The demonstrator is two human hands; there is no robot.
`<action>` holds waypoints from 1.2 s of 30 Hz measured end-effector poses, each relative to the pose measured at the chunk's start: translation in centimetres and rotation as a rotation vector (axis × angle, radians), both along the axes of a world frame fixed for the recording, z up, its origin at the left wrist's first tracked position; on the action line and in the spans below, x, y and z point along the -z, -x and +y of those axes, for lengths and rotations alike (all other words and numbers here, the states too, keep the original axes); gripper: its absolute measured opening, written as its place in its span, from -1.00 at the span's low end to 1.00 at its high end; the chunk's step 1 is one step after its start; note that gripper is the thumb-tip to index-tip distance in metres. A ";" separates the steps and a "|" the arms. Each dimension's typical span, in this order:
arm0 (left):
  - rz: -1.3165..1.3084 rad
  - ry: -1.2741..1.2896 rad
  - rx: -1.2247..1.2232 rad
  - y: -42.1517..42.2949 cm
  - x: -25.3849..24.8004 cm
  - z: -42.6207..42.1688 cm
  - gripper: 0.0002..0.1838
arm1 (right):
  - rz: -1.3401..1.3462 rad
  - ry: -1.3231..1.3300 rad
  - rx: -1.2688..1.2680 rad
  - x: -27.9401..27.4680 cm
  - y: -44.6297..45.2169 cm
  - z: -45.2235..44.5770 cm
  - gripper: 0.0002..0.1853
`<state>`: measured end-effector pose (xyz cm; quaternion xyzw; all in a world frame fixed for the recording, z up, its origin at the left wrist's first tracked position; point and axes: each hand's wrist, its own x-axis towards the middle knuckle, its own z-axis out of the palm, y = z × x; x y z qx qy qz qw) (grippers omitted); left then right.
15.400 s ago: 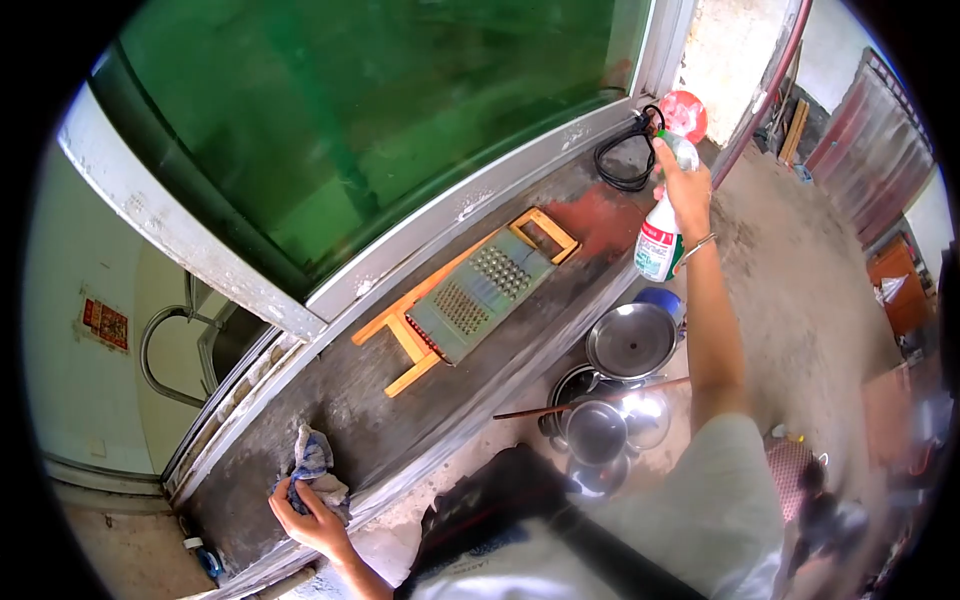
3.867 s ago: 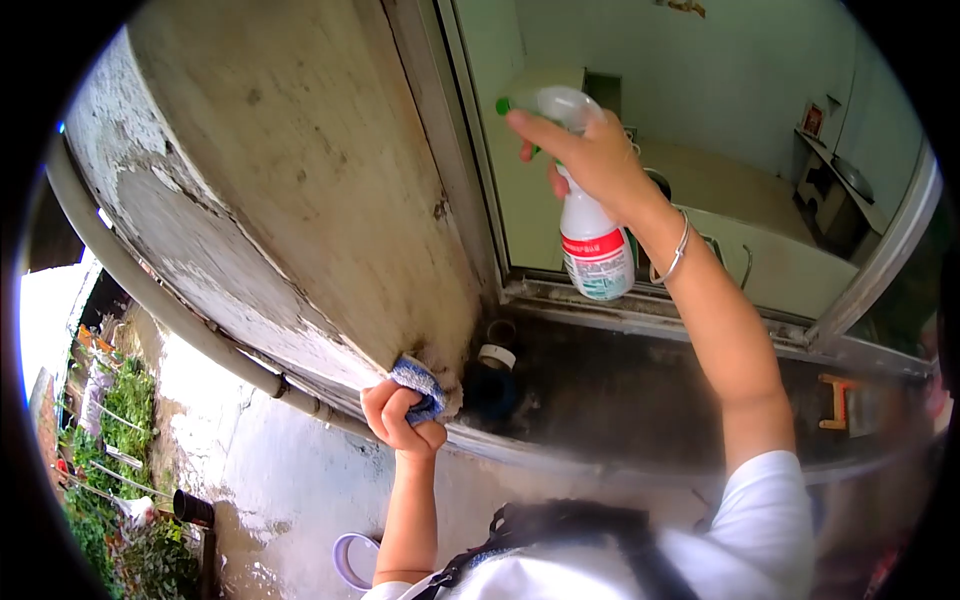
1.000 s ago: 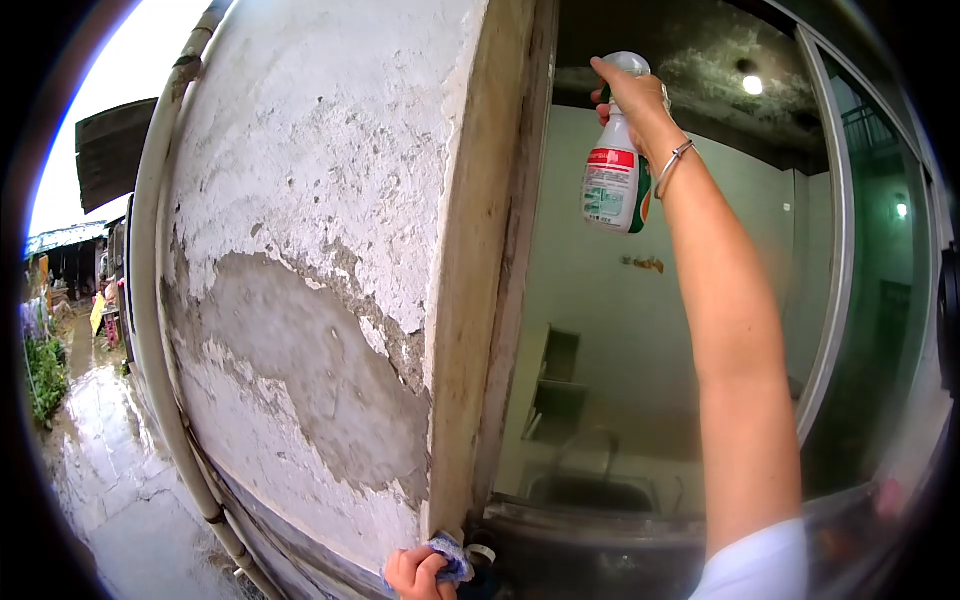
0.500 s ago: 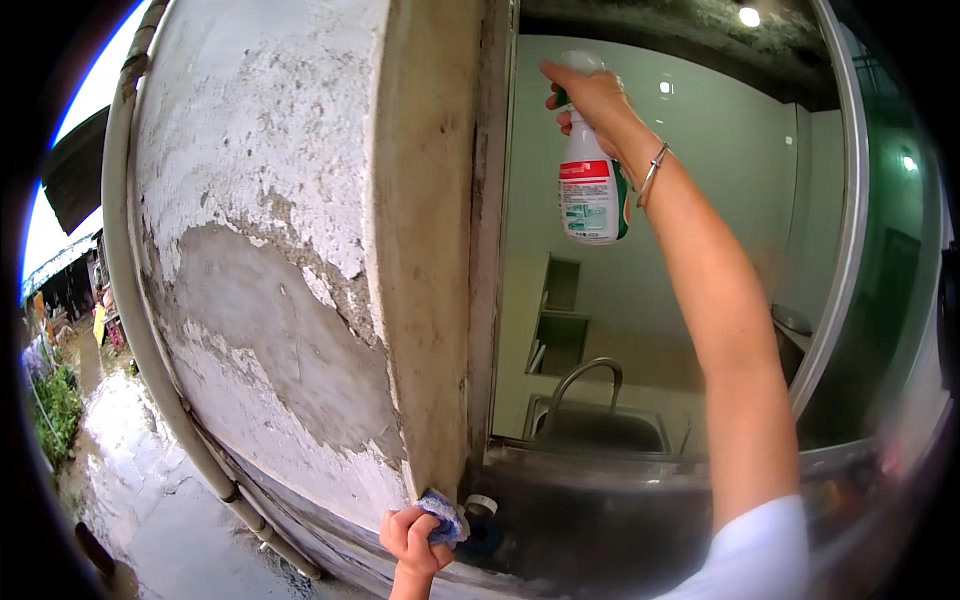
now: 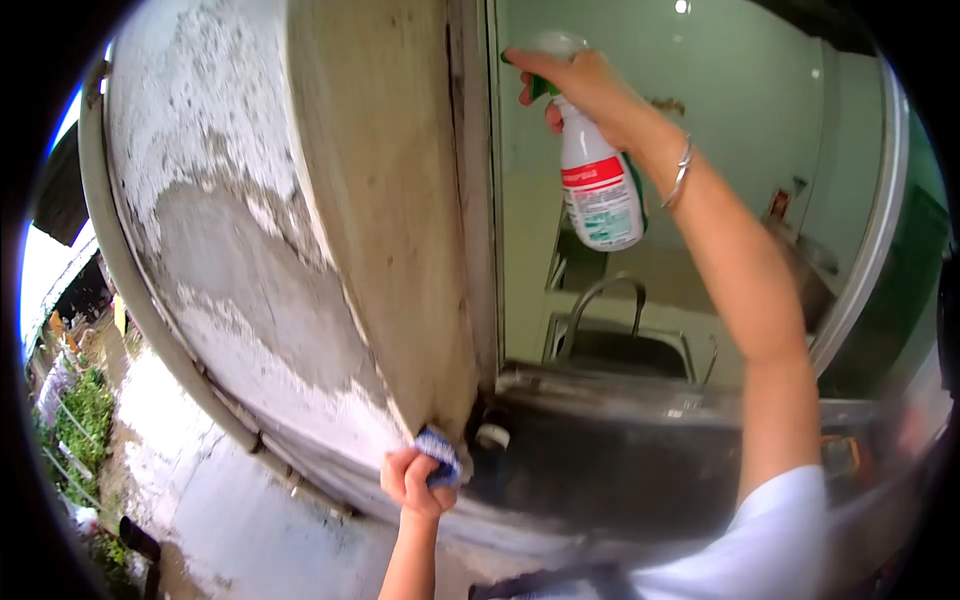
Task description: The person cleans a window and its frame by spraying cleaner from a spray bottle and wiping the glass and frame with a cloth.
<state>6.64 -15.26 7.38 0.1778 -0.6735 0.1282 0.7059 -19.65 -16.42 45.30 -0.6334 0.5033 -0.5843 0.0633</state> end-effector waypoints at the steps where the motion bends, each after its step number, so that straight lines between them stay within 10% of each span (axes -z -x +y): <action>1: 0.001 -0.002 0.000 0.0 -0.1 0.1 -0.89 | -0.035 -0.040 -0.011 1.7 -0.4 0.4 -0.61; 19: -0.089 -0.172 0.013 -0.2 -0.5 1.3 -0.75 | 0.036 -0.699 0.081 25.1 5.8 8.2 -0.59; 36: -0.031 -0.080 -0.075 0.0 0.2 0.5 -0.75 | 0.347 -0.894 0.385 29.4 9.7 11.1 -0.37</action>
